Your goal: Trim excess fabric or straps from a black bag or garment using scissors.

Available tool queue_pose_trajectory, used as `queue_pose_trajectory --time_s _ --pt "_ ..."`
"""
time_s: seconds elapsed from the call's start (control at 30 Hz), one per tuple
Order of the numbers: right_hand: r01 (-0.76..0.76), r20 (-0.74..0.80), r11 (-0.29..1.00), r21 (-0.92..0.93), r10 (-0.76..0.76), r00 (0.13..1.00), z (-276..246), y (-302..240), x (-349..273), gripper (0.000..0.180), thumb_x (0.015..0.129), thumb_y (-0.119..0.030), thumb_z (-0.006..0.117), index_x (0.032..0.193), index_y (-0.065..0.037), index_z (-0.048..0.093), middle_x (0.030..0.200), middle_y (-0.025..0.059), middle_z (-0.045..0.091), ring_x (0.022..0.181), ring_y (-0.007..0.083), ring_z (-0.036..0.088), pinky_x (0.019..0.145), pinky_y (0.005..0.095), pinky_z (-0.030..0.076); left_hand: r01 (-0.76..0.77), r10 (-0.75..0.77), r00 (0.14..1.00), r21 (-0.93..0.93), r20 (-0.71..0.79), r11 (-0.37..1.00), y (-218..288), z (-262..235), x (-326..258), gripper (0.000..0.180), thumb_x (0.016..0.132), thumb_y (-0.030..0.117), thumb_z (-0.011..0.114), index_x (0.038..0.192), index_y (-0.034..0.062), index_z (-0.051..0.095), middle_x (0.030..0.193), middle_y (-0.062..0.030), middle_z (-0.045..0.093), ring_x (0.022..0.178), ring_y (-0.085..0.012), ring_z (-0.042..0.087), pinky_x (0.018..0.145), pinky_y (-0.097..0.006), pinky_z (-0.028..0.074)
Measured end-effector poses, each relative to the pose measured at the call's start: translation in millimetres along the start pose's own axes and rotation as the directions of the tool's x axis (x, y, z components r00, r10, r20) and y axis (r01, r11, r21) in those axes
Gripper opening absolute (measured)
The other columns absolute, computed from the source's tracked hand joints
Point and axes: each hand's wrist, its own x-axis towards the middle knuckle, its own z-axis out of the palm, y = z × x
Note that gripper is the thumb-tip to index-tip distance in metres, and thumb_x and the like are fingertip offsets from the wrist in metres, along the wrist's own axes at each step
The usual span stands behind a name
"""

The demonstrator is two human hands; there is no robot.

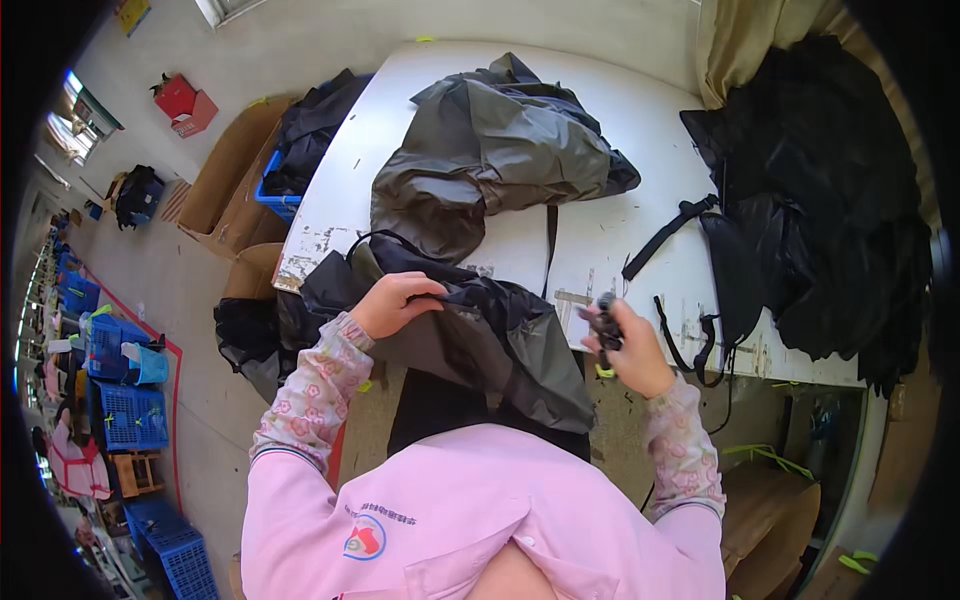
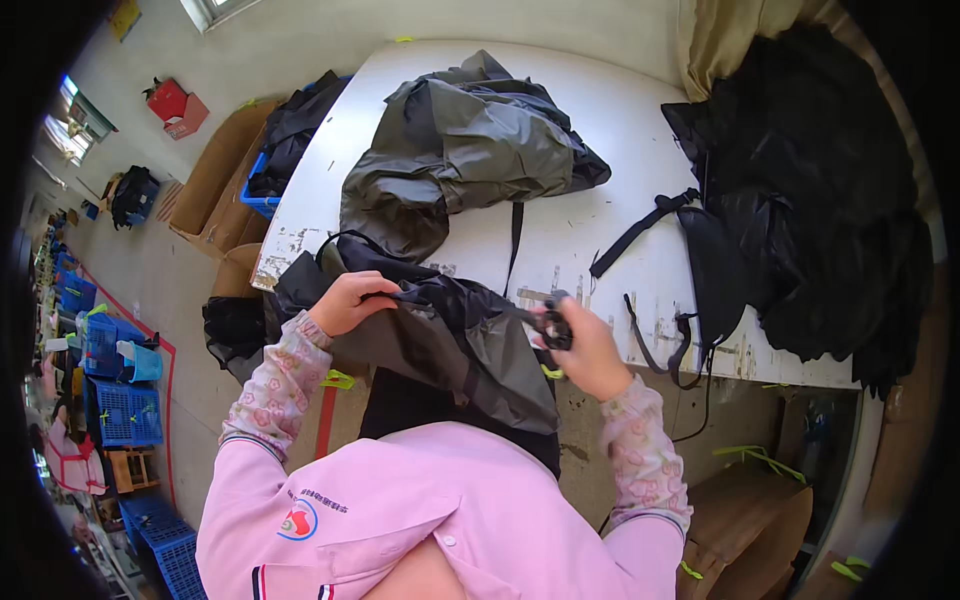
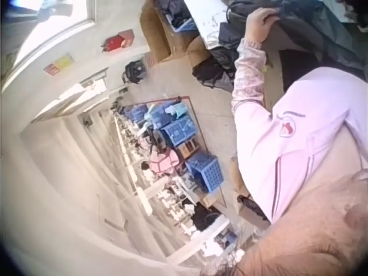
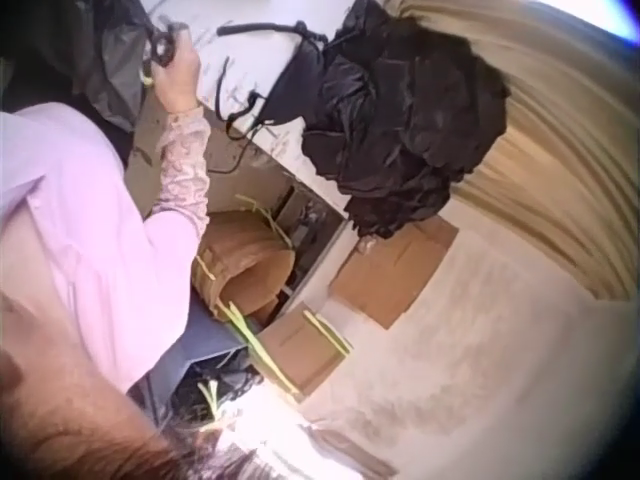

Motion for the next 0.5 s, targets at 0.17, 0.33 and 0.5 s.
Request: queue_pose_trajectory --time_s 0.17,0.33,0.5 --pt "0.242 0.249 0.908 -0.343 -0.160 0.955 71 32 45 0.037 0.070 -0.004 0.074 0.101 -0.007 0.055 0.089 0.0145 0.064 0.086 0.0363 0.060 0.075 0.0444 0.047 0.048 -0.048 0.998 0.002 -0.044 0.999 -2 0 -20 0.022 0.083 0.006 0.071 0.105 0.0029 0.066 0.091 -0.0111 0.065 0.084 -0.0274 0.064 0.076 -0.033 0.050" --pt "0.160 0.296 0.919 -0.361 -0.049 0.954 86 50 56 0.033 0.070 -0.004 0.073 0.092 -0.006 0.049 0.087 0.0164 0.065 0.085 0.0393 0.061 0.071 0.0483 0.046 0.128 -0.127 0.990 0.013 -0.068 0.992 -6 -2 -42 0.035 0.080 0.008 0.074 0.113 0.0053 0.064 0.100 -0.0109 0.066 0.093 -0.0271 0.064 0.082 -0.033 0.050" --pt "-0.058 0.189 0.989 -0.137 0.084 0.978 49 40 50 0.026 0.076 0.004 0.069 0.091 -0.003 0.049 0.079 0.0125 0.060 0.080 0.0351 0.065 0.069 0.0331 0.051 0.260 -0.262 0.961 -0.035 -0.083 0.965 -19 1 -61 0.042 0.077 0.002 0.073 0.117 0.0028 0.061 0.110 -0.0124 0.066 0.104 -0.0260 0.063 0.092 -0.033 0.047"
